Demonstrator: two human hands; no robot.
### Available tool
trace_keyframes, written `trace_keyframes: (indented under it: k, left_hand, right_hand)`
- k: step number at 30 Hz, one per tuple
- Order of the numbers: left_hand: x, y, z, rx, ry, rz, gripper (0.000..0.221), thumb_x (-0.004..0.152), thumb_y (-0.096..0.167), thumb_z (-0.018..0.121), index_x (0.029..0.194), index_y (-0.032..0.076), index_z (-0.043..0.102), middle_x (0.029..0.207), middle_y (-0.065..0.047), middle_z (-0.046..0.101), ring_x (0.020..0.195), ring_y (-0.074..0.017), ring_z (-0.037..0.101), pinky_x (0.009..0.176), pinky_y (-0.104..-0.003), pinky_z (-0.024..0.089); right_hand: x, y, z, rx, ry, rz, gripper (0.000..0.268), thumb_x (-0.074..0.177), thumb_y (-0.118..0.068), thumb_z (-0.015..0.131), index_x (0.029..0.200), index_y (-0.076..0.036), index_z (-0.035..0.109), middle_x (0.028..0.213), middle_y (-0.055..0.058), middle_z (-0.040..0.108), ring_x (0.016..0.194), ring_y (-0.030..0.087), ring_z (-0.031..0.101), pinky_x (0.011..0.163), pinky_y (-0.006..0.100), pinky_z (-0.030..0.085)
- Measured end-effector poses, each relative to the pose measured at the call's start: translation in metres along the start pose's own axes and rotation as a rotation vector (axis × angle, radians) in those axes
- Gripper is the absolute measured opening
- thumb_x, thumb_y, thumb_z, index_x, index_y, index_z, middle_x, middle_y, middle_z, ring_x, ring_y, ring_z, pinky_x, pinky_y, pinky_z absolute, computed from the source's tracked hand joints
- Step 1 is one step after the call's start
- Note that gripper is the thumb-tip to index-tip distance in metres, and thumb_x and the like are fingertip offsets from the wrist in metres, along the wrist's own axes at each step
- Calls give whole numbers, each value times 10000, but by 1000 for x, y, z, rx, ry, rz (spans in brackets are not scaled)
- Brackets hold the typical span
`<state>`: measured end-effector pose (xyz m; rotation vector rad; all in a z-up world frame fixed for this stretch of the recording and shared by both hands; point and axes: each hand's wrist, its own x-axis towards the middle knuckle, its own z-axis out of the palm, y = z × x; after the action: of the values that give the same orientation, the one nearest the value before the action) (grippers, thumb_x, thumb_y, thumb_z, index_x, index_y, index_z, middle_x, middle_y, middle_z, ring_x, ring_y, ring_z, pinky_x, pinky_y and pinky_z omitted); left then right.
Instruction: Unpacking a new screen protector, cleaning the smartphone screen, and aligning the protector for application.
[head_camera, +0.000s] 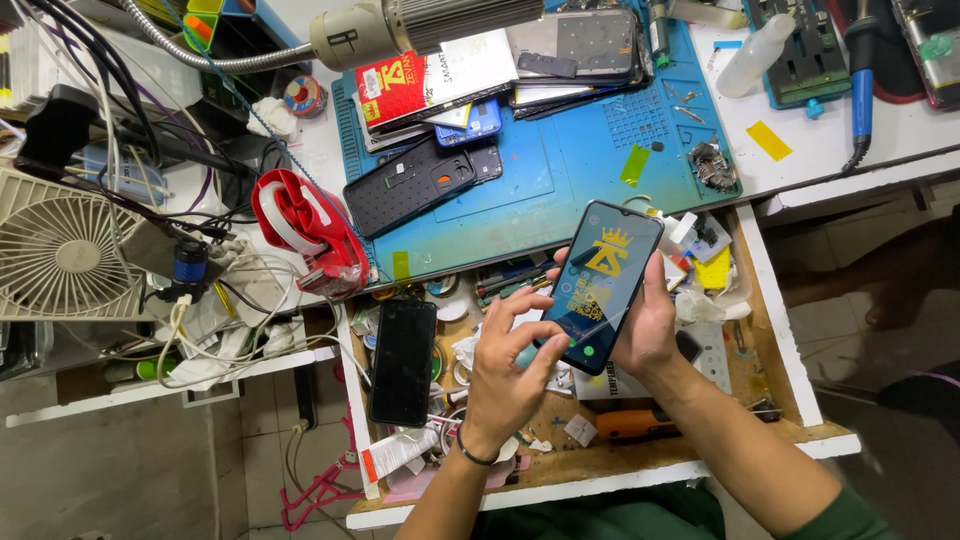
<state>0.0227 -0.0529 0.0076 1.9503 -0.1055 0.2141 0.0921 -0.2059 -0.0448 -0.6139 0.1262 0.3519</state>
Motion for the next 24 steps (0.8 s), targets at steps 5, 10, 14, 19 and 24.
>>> trace_keyframes:
  k: [5,10,14,19,24]
  left_hand:
    - [5,10,-5,-31,9,6,103,943,205,743,890,119,761,1193,-107,693,1313,-451,575,1151,-724,204]
    - [5,16,-13,-113,48,18,190,961,269,704,1041,108,767,1239,-174,674,1323,-460,554,1158,-743,181]
    - [4,6,-20,-88,114,21,157,968,229,695,1039,110,769,1230,-148,686,1309,-425,584,1171,-639,286]
    - [3,4,-23,-83,140,5,137,964,176,688,1041,102,773,1220,-152,692,1295,-423,600,1146,-615,352]
    - [3,6,-18,-97,105,-52,217,951,208,698,1139,112,751,1218,-154,694,1223,-401,649,1055,-564,458]
  right_hand:
    - [1,0,-1,27,-9,-9,817,1001,-650,226,1404,-15,546,1410,304,584,1276,422,599,1110,594,435]
    - [3,-5,-5,41,9,20,830,989,-673,224,1406,-36,555,1414,288,587,1273,419,598,1115,599,422]
    - [3,-8,-1,23,27,28,823,986,-675,207,1410,-56,545,1414,275,588,1269,416,602,1114,604,423]
    - [3,-8,1,9,37,39,834,974,-685,197,1422,-65,531,1421,273,582,1274,418,598,1120,612,415]
    - [1,-6,-1,54,41,36,816,981,-680,224,1413,-64,542,1423,283,577,1275,427,589,1132,614,401]
